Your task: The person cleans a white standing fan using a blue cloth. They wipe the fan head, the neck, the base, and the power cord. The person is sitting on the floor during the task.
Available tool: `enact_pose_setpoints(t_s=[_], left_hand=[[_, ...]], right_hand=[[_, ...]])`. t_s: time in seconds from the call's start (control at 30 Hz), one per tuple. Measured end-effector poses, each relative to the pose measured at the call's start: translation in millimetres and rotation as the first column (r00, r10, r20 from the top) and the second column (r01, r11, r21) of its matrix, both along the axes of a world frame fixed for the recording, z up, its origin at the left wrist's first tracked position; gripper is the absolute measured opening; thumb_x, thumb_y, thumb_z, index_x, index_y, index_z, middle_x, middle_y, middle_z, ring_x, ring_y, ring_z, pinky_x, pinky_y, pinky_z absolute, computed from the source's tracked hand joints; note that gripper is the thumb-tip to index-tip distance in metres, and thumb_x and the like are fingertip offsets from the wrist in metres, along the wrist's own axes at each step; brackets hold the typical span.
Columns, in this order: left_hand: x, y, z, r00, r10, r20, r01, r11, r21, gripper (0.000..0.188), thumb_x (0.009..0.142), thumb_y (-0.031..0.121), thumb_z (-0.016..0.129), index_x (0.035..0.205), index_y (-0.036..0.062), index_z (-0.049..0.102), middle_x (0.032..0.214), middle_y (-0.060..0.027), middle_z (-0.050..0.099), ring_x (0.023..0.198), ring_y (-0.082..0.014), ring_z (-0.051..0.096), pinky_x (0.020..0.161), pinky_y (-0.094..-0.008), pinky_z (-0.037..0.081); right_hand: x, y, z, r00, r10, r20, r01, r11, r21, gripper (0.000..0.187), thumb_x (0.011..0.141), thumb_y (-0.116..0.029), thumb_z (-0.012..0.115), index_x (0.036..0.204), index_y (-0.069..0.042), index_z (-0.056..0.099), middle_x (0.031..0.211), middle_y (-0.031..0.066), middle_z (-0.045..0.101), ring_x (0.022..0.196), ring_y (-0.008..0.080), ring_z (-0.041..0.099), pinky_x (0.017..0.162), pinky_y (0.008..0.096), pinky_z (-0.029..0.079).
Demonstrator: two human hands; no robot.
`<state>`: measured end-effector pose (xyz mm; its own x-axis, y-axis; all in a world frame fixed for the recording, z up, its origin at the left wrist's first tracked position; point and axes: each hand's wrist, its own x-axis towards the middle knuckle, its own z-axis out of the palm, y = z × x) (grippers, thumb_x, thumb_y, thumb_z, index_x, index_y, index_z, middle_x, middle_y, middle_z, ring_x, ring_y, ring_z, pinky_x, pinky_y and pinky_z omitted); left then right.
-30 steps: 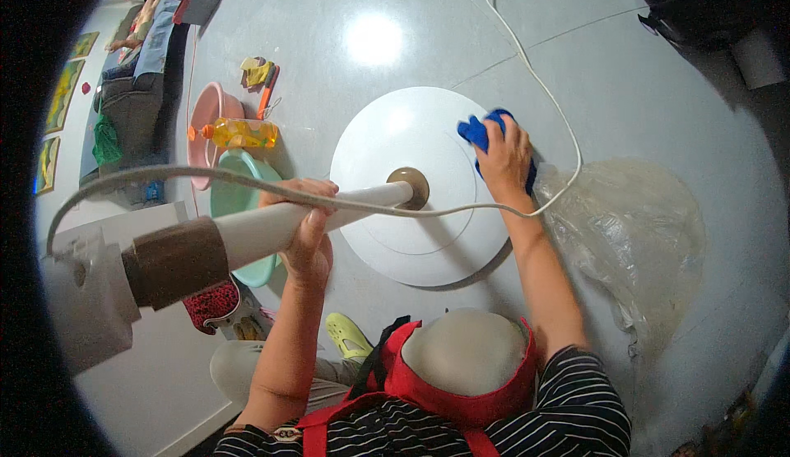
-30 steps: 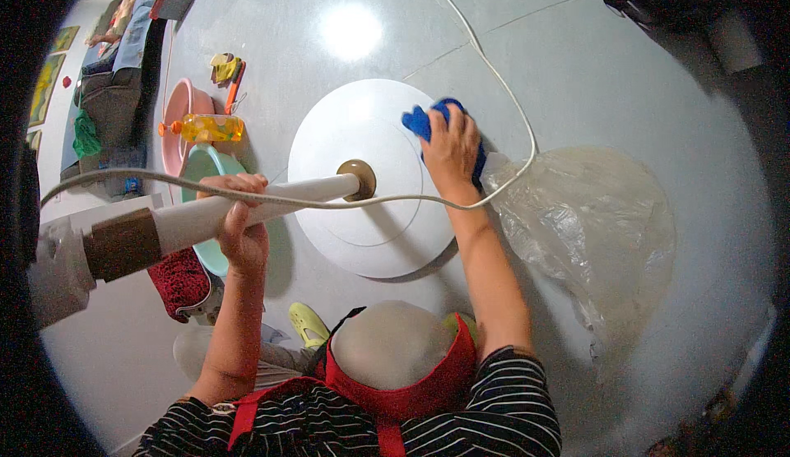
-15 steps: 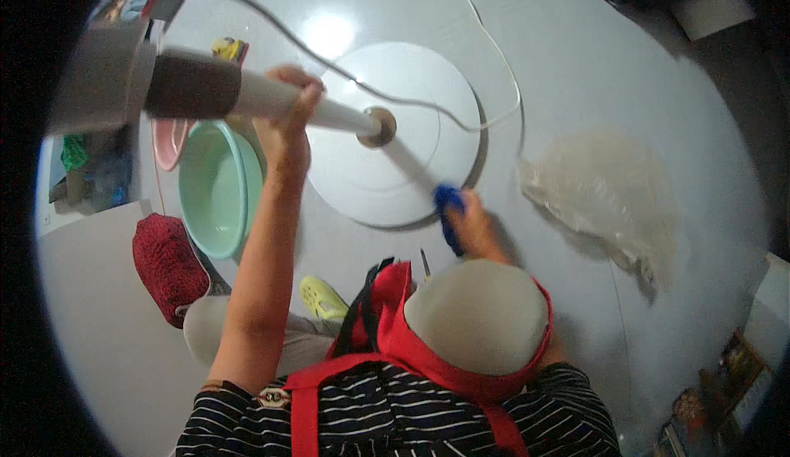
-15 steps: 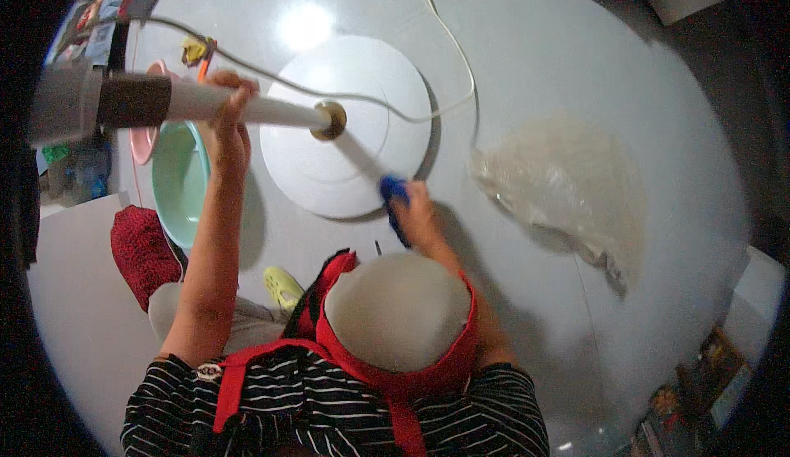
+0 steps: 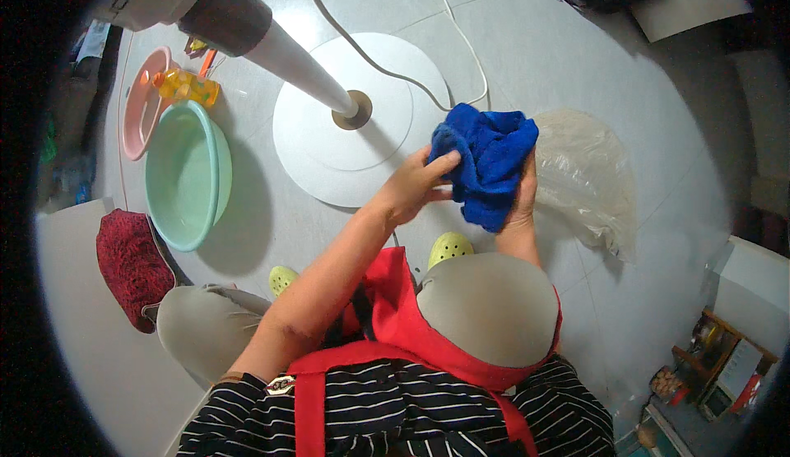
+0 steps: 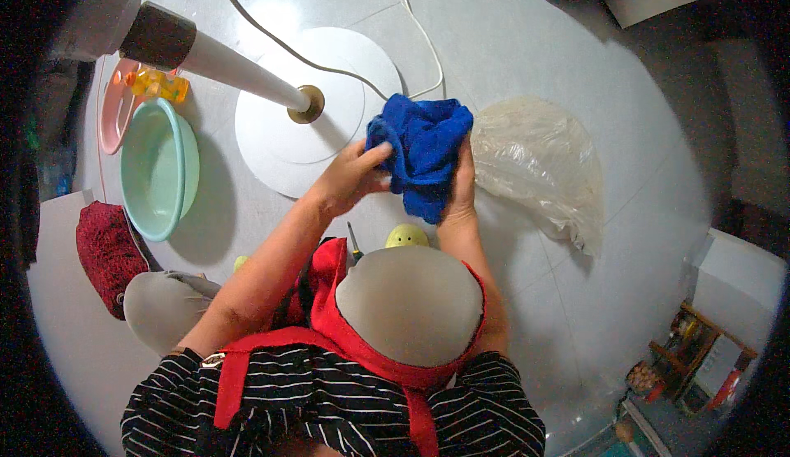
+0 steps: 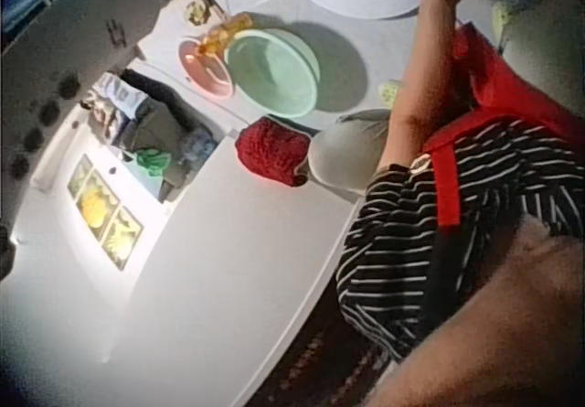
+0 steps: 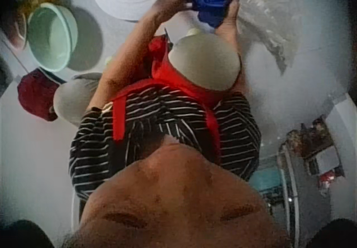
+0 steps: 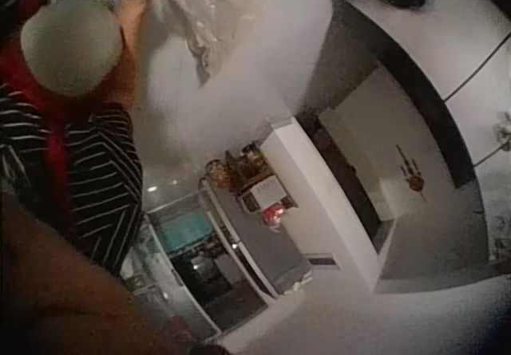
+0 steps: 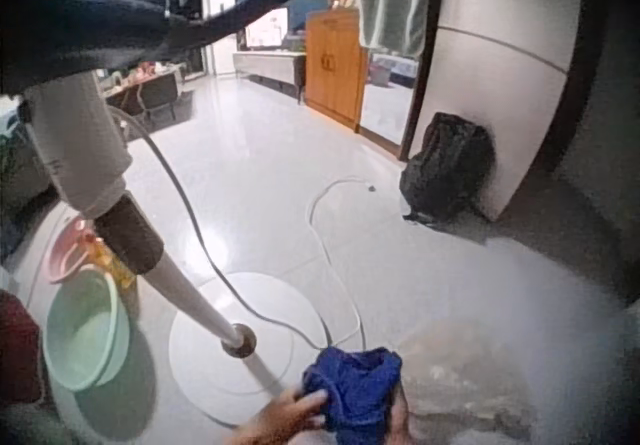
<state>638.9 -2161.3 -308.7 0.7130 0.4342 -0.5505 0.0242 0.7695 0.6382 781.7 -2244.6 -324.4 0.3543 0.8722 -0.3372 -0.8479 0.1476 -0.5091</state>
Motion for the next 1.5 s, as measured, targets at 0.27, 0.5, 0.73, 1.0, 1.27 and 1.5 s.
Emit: enact_pose_setpoints(t_s=[0.27,0.5,0.73,1.0,1.27,1.5], left_hand=[[-18.9,18.9,33.4,0.976,0.204,-0.072,-0.149,0.878,0.456,0.016,0.088,0.02,0.058,0.092,0.0054,0.054,0.077,-0.0007,0.058,0.068,-0.0079,0.053,0.061,-0.0221,0.044],[-4.2,56.3,9.5,0.953,0.287,-0.099,-0.232,0.898,0.374,0.025,0.084,0.024,0.061,0.092,0.0012,0.053,0.07,-0.0004,0.055,0.059,-0.0083,0.05,0.055,-0.0227,0.043],[-15.9,3.9,-4.4,0.91,0.348,-0.225,-0.017,0.573,0.819,0.043,0.082,0.018,0.062,0.119,0.0064,0.045,0.121,-0.0162,0.046,0.105,-0.0256,0.05,0.085,-0.0334,0.044],[-11.2,-3.3,10.0,0.984,-0.175,-0.031,0.171,0.887,0.429,0.028,0.092,0.025,0.051,0.11,0.0044,0.056,0.095,-0.0034,0.058,0.092,-0.0117,0.053,0.084,-0.0277,0.043],[-14.6,6.5,67.2,0.93,-0.334,-0.15,0.36,0.761,0.54,0.02,0.093,0.026,0.048,0.09,0.0069,0.055,0.079,0.003,0.051,0.072,-0.005,0.048,0.065,-0.021,0.042],[-16.0,10.1,38.2,0.931,0.099,0.352,0.017,0.95,-0.313,0.042,0.088,0.03,0.055,0.119,0.0039,0.046,0.101,-0.0086,0.059,0.095,-0.0208,0.059,0.086,-0.0357,0.049]], right_hand=[[30.8,-15.5,33.0,0.917,0.15,0.37,0.001,0.926,-0.377,0.055,0.09,-0.052,0.041,0.111,-0.003,0.056,0.096,0.0078,0.064,0.083,0.0173,0.062,0.074,0.0297,0.051],[70.5,-41.7,32.1,0.317,0.583,0.748,-0.564,0.75,-0.346,0.052,0.077,-0.047,0.065,0.1,-0.001,0.06,0.083,0.0053,0.063,0.073,0.0141,0.059,0.065,0.0258,0.048],[38.0,-25.3,49.0,0.827,0.471,0.307,-0.23,0.781,-0.58,0.047,0.087,-0.043,0.054,0.106,0.001,0.059,0.093,0.0081,0.063,0.078,0.0154,0.06,0.072,0.0294,0.049],[23.3,-27.6,58.1,0.606,0.696,0.385,-0.527,0.714,-0.462,0.057,0.077,-0.045,0.065,0.111,-0.001,0.052,0.092,0.007,0.059,0.085,0.013,0.057,0.074,0.0275,0.048],[53.9,-41.0,3.6,0.279,0.78,0.56,-0.6,0.597,-0.533,0.052,0.069,-0.031,0.073,0.111,-0.008,0.053,0.096,0.0034,0.059,0.086,0.015,0.056,0.075,0.0292,0.047],[-50.5,-39.2,-46.7,0.742,0.428,-0.515,-0.403,0.9,0.167,0.072,0.081,-0.056,0.052,0.137,-0.014,0.033,0.133,0.0092,0.044,0.12,0.0246,0.045,0.102,0.0434,0.035]])
